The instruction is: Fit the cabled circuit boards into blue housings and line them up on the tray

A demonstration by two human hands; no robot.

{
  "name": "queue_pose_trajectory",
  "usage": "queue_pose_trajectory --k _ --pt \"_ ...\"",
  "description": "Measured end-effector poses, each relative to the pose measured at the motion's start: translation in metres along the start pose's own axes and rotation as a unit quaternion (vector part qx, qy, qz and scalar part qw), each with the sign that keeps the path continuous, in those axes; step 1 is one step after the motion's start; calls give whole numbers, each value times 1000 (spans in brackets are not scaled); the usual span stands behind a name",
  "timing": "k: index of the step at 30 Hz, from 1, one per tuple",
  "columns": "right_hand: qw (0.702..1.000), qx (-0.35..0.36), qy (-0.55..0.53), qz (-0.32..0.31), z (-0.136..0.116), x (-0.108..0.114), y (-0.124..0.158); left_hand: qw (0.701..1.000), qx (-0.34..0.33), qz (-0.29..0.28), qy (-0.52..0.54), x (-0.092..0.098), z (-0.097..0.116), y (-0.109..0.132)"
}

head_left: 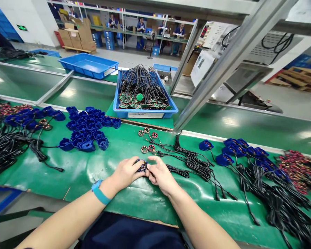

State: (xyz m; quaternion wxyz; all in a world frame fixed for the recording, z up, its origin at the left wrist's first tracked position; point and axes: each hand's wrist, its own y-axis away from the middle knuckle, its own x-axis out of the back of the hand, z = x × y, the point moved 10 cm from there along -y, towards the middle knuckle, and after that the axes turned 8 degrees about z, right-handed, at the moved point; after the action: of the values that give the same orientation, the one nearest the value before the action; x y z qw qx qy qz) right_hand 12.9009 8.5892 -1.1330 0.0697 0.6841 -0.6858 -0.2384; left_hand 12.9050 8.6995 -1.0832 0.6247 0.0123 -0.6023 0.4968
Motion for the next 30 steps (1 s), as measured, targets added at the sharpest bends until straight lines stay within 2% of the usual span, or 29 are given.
queue_pose_trajectory --k 6,14,22,30 --pt "1000 3 6 9 -3 4 -3 1000 4 -9 16 0 4 2" --pt "999 -22 12 -29 0 -2 -1 1000 5 2 10 -2 7 0" --pt "998 -9 4 -60 -3 -6 2 999 -11 45 5 4 6 3" --pt "994 7 77 -72 -6 -1 -2 998 1 46 30 3 2 4"
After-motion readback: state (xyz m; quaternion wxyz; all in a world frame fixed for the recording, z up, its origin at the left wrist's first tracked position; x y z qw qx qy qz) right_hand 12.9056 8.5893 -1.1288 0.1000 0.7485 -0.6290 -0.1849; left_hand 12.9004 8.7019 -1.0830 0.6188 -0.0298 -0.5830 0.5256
